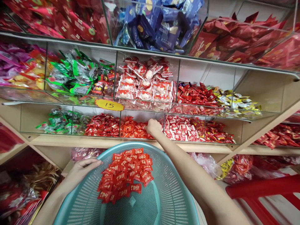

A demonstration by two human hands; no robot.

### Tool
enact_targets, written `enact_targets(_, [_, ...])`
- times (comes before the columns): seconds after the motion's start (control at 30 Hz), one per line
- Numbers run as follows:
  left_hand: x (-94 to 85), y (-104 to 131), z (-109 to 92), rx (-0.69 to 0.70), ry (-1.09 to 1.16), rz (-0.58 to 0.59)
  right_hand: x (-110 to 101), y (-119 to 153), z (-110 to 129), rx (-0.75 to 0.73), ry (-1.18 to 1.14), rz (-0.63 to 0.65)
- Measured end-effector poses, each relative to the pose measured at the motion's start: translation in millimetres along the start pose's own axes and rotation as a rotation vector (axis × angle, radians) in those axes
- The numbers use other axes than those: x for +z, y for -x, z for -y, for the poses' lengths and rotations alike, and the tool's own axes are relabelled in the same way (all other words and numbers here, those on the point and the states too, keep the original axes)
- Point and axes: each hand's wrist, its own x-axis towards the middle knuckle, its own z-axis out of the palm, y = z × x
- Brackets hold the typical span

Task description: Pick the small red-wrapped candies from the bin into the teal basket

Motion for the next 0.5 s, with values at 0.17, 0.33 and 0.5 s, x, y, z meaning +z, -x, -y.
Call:
enact_targets(0.17, [1.5, 3, -5, -0.016, -0.008, 0.008, -20, 20, -16, -0.103, 0.036, -0.176])
enact_targets(0.33, [2.8, 4, -9, -0.024, -0.005, 0.023, -36, 78, -31, -0.412, -0.207, -0.281])
enact_targets(0.5, [2.5, 5, -8, -0.026, 0.019, 0.041, 9, 133, -43, -0.478, -0.665, 0.045])
